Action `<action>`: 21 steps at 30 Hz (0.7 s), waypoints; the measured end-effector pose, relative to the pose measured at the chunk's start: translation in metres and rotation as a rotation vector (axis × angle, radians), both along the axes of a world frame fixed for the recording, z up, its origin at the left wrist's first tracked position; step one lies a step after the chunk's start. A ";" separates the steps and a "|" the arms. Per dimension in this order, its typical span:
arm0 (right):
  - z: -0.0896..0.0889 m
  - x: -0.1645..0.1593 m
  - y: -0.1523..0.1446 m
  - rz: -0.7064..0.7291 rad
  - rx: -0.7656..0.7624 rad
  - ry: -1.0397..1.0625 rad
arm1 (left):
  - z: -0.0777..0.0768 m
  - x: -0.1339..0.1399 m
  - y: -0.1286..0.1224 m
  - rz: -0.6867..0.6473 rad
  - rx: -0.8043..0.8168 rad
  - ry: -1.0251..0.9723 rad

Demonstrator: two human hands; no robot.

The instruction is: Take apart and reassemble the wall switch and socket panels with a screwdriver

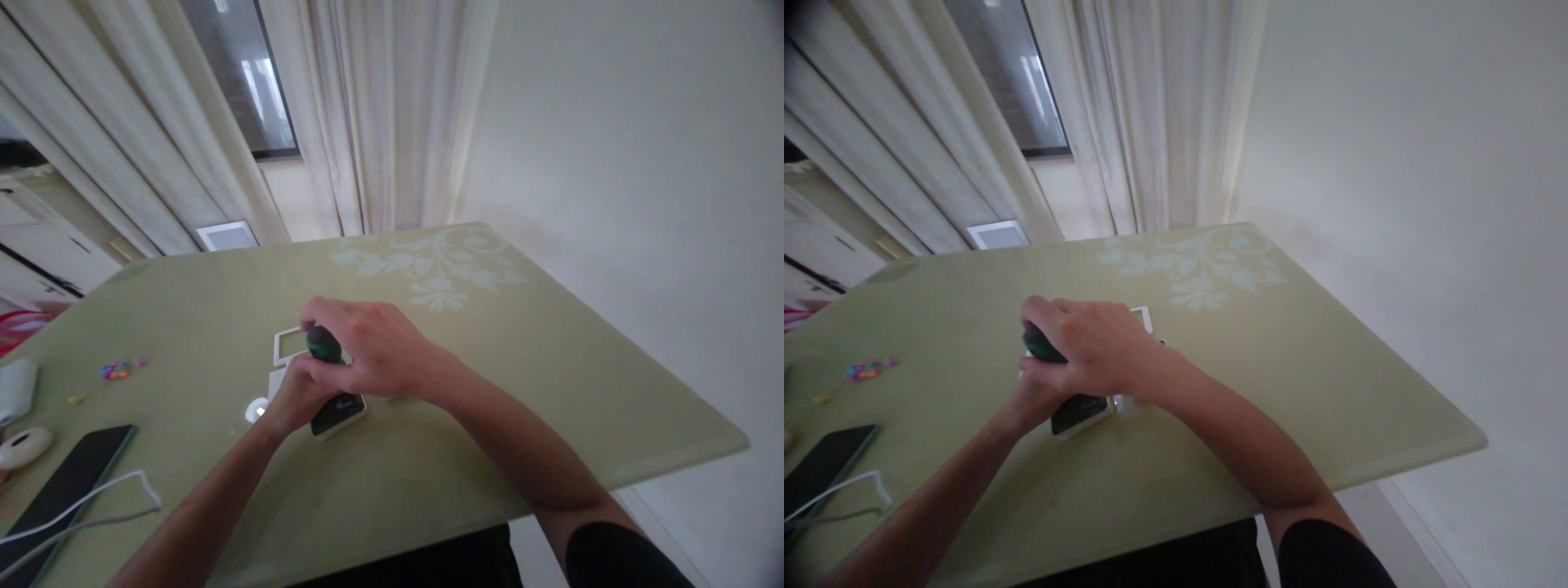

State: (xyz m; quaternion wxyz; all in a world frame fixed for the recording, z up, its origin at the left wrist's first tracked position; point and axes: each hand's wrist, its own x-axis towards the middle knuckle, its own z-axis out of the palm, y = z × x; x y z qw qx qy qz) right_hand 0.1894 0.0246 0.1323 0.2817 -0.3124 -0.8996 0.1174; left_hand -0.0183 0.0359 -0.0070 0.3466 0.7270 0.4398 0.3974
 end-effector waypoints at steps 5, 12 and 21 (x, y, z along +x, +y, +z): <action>0.002 0.001 0.000 -0.010 -0.009 -0.024 | 0.014 -0.010 -0.002 -0.127 -0.013 0.035; -0.001 -0.001 0.000 -0.015 -0.010 0.007 | 0.022 -0.015 -0.001 -0.064 0.041 0.070; -0.002 0.000 0.002 -0.010 -0.013 0.036 | 0.027 -0.004 -0.004 -0.086 0.036 0.034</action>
